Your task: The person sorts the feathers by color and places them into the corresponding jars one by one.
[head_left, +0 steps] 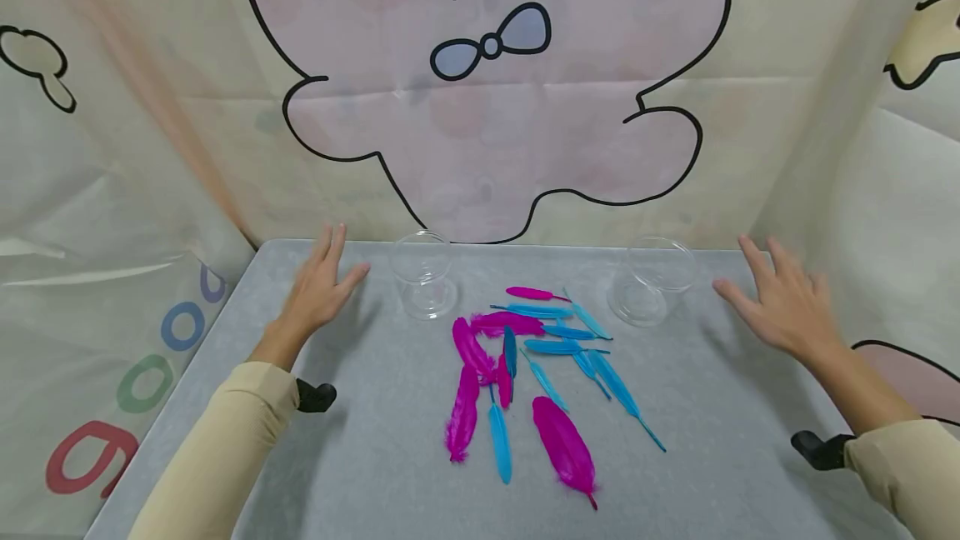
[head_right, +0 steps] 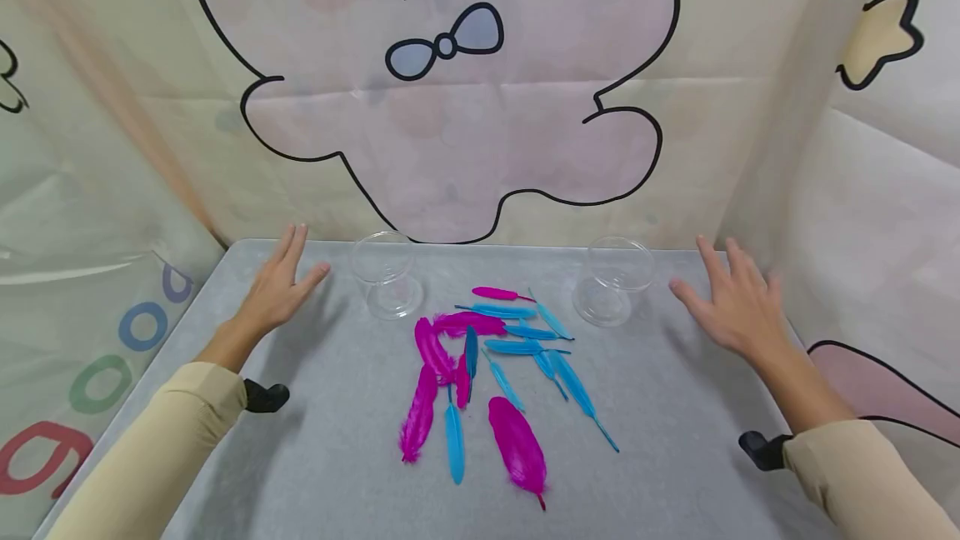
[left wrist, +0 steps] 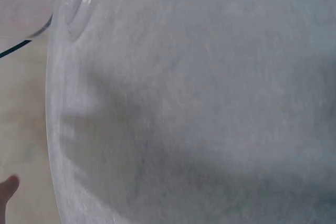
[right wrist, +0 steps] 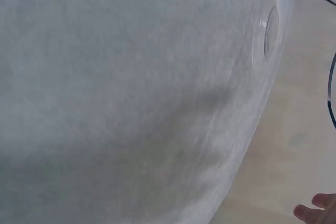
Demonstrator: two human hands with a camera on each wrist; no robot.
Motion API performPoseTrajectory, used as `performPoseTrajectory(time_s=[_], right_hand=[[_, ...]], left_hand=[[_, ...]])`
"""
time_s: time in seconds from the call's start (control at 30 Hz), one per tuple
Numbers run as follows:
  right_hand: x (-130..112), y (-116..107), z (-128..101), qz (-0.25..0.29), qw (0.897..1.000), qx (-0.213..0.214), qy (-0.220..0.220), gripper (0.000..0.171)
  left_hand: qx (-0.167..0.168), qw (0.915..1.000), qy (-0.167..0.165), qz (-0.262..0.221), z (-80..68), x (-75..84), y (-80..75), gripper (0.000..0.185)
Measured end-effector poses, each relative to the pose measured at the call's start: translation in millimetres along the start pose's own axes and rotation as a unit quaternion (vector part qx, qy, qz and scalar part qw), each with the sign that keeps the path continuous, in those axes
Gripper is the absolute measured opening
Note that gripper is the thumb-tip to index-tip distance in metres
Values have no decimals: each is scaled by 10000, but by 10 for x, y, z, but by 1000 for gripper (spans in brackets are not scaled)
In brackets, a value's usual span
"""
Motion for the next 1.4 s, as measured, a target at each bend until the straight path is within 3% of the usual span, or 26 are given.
performPoseTrajectory(time_s=[0.17, 0.4, 0.93, 1.17, 1.4], right_hand=[[-33, 39, -103, 824, 9960, -312, 142, 82], [-64, 87, -215, 1775, 9807, -750, 345, 87], [-353, 320, -476, 2179, 9677, -1115, 599, 89], [-474, 398, -546, 2271, 9680, -974, 437, 95], [-564, 488, -587, 2602, 9569, -1225, 408, 89]], left_hand=[[-252, 9954, 56, -924, 3, 56, 99, 88], [-472, 9901, 81, -1317, -32, 163, 184, 98], [-583, 9782, 214, -1981, 0, 436, 437, 114], [-535, 9746, 101, -2172, 29, 488, 453, 116], [-391, 9703, 93, -2385, 67, 520, 462, 117]])
Point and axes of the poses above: each hand's wrist, its own z-axis towards the middle knuckle, its own y-axis out of the palm, x = y × z, the point moved 9 cm from there along z, towards the middle knuckle, and after that the axes turned 9 degrees about y, right-handed, at the moved point
